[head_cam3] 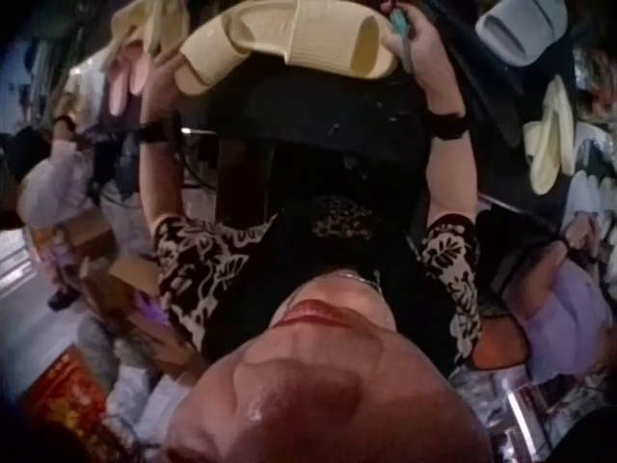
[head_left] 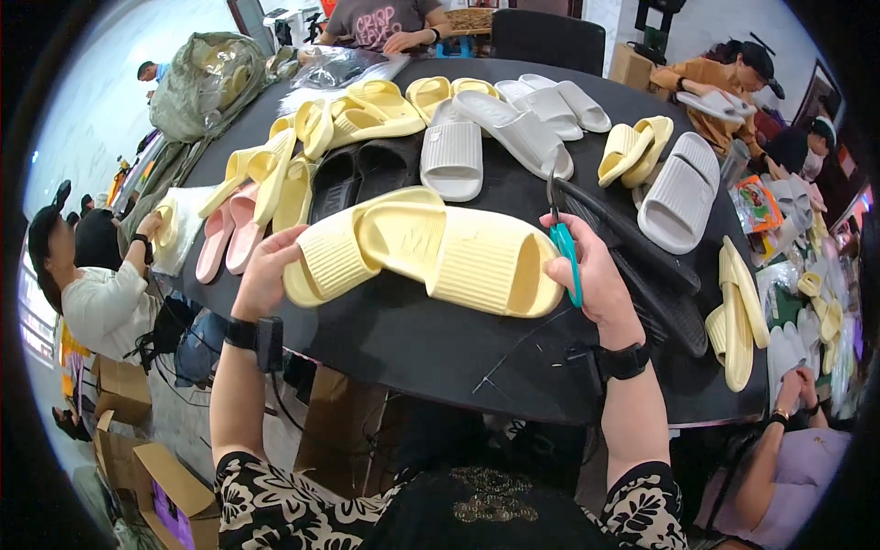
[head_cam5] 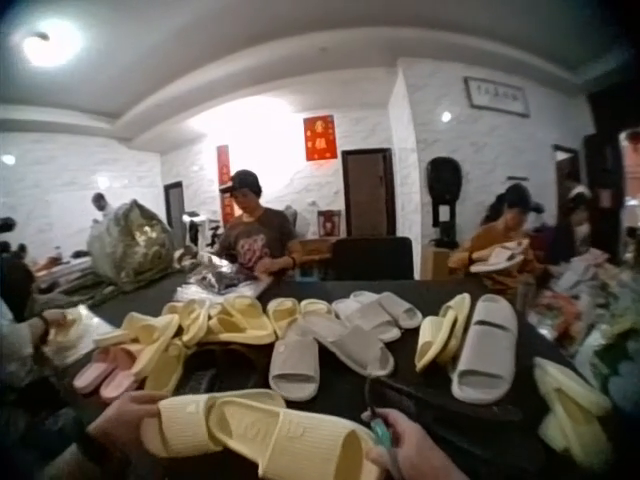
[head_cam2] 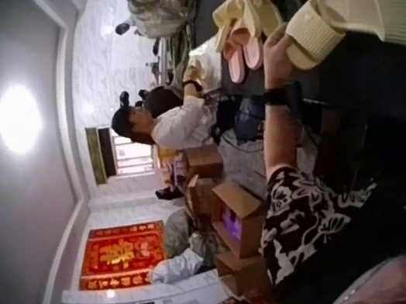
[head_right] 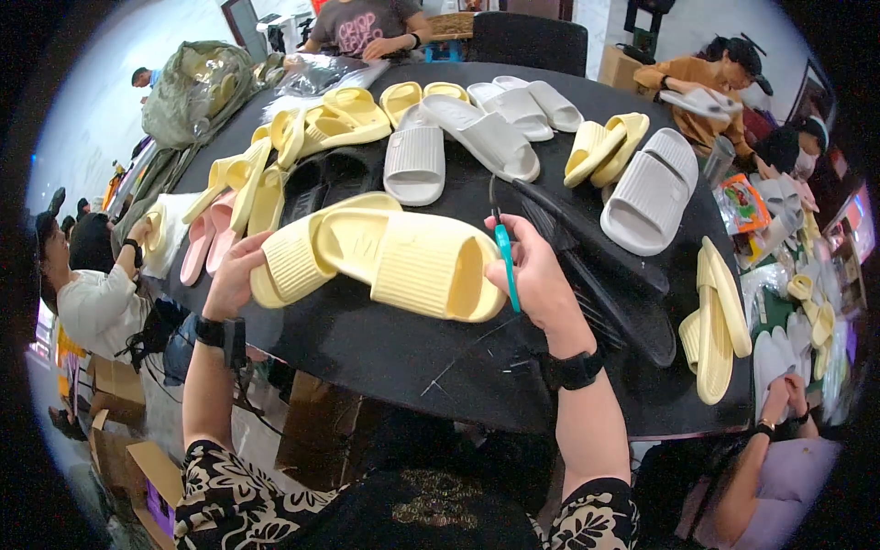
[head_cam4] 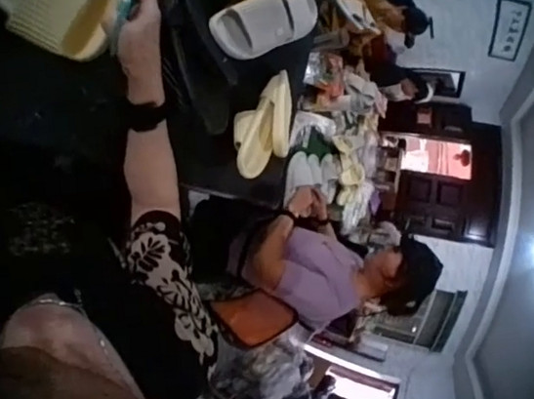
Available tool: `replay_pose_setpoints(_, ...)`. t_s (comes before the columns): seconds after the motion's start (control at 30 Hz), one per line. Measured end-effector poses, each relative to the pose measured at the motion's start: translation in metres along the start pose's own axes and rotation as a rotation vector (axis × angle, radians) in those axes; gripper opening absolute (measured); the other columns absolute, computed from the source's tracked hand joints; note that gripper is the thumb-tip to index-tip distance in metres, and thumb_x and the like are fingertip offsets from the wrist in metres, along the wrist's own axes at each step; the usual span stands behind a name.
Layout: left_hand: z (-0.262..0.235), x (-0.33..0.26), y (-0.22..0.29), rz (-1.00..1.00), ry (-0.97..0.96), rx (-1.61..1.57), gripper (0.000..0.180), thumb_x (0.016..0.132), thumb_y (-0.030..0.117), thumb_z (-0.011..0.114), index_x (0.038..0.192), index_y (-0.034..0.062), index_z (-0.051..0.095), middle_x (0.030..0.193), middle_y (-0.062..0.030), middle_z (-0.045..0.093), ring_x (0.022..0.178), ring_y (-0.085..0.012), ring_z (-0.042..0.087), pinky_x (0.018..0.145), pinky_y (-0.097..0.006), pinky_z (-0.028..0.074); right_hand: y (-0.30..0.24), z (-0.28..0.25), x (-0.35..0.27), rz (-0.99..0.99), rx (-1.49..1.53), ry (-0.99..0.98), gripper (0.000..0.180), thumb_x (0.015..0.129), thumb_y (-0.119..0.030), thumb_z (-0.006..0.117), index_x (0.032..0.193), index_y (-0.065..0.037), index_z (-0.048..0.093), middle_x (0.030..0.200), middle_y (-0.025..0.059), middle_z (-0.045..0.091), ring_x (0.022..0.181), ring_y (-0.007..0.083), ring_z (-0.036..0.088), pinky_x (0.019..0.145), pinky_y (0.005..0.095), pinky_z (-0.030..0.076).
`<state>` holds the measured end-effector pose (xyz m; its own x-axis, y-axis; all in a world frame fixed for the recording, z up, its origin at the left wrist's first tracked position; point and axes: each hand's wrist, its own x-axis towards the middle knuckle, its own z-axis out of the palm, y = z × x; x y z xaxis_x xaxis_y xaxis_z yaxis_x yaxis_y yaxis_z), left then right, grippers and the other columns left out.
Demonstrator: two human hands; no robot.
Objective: Cutting loose threads and finishing components for foam sandals in a factory setting.
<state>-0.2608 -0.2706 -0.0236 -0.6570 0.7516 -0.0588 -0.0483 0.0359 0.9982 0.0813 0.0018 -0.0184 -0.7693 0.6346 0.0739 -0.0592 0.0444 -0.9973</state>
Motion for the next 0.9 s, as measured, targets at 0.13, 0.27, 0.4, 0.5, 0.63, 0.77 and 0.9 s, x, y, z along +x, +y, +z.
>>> replay_pose_setpoints(0.13, 0.007, -0.010, 0.036, 0.016, -0.073, 0.040, 0.034, 0.087, 0.008, 0.058, 0.117, -0.0068, 0.056, 0.110, -0.0111, 0.063, 0.098, -0.0167, 0.061, 0.089, -0.028, 0.048, -0.008, 0.006, -0.002, -0.010, 0.066, -0.144, 0.055, 0.068, -0.012, 0.064, 0.119, 0.000, 0.049, 0.103, 0.0038, 0.055, 0.093, 0.0117, 0.054, 0.084, 0.0237, 0.043)
replay_pose_setpoints(0.27, 0.021, -0.012, 0.059, 0.045, -0.252, 0.136, 0.036, 0.087, 0.010, 0.059, 0.118, -0.0073, 0.056, 0.113, -0.0114, 0.061, 0.102, -0.0155, 0.058, 0.090, -0.026, 0.045, -0.002, 0.009, -0.004, -0.064, 0.170, -0.177, 0.062, 0.067, -0.017, 0.072, 0.121, 0.003, 0.047, 0.111, 0.0056, 0.054, 0.100, 0.0130, 0.054, 0.088, 0.0254, 0.043)
replay_pose_setpoints(0.4, 0.038, -0.006, 0.070, 0.058, -0.323, 0.225, 0.033, 0.089, 0.010, 0.057, 0.119, -0.0045, 0.056, 0.111, -0.0096, 0.062, 0.102, -0.0146, 0.058, 0.090, -0.026, 0.045, -0.006, 0.007, -0.010, -0.088, 0.174, -0.079, 0.061, 0.065, -0.016, 0.069, 0.120, 0.002, 0.049, 0.107, 0.0056, 0.055, 0.097, 0.0137, 0.055, 0.086, 0.0255, 0.044)
replay_pose_setpoints(0.5, 0.041, 0.001, 0.065, 0.034, -0.359, 0.103, 0.031, 0.089, 0.010, 0.057, 0.117, -0.0044, 0.058, 0.109, -0.0095, 0.063, 0.100, -0.0142, 0.059, 0.089, -0.026, 0.046, -0.013, 0.006, -0.011, -0.099, 0.183, -0.015, 0.058, 0.063, -0.013, 0.061, 0.118, 0.002, 0.049, 0.105, 0.0067, 0.054, 0.095, 0.0156, 0.055, 0.089, 0.0267, 0.042)
replay_pose_setpoints(0.63, 0.051, 0.009, 0.059, 0.050, -0.363, 0.093, 0.032, 0.089, 0.010, 0.057, 0.117, -0.0045, 0.058, 0.109, -0.0099, 0.063, 0.099, -0.0141, 0.059, 0.089, -0.027, 0.047, -0.023, 0.011, -0.015, -0.092, 0.198, 0.012, 0.060, 0.062, -0.016, 0.061, 0.117, 0.002, 0.048, 0.101, 0.0068, 0.053, 0.094, 0.0156, 0.054, 0.088, 0.0257, 0.041)
replay_pose_setpoints(0.77, 0.057, 0.015, 0.058, 0.008, -0.389, 0.040, 0.031, 0.089, 0.008, 0.056, 0.118, -0.0039, 0.057, 0.110, -0.0102, 0.063, 0.099, -0.0145, 0.060, 0.090, -0.028, 0.047, -0.025, 0.006, -0.016, -0.098, 0.186, 0.086, 0.061, 0.061, -0.017, 0.061, 0.117, 0.003, 0.047, 0.099, 0.0068, 0.052, 0.092, 0.0152, 0.054, 0.086, 0.0255, 0.042)
replay_pose_setpoints(0.9, 0.049, 0.012, 0.064, 0.066, -0.417, -0.043, 0.030, 0.088, 0.011, 0.058, 0.115, -0.0024, 0.058, 0.110, -0.0090, 0.062, 0.098, -0.0138, 0.060, 0.089, -0.028, 0.048, -0.013, 0.003, -0.009, -0.084, 0.395, 0.101, 0.064, 0.062, -0.016, 0.062, 0.122, 0.002, 0.046, 0.107, 0.0088, 0.055, 0.099, 0.0197, 0.057, 0.090, 0.0304, 0.045)
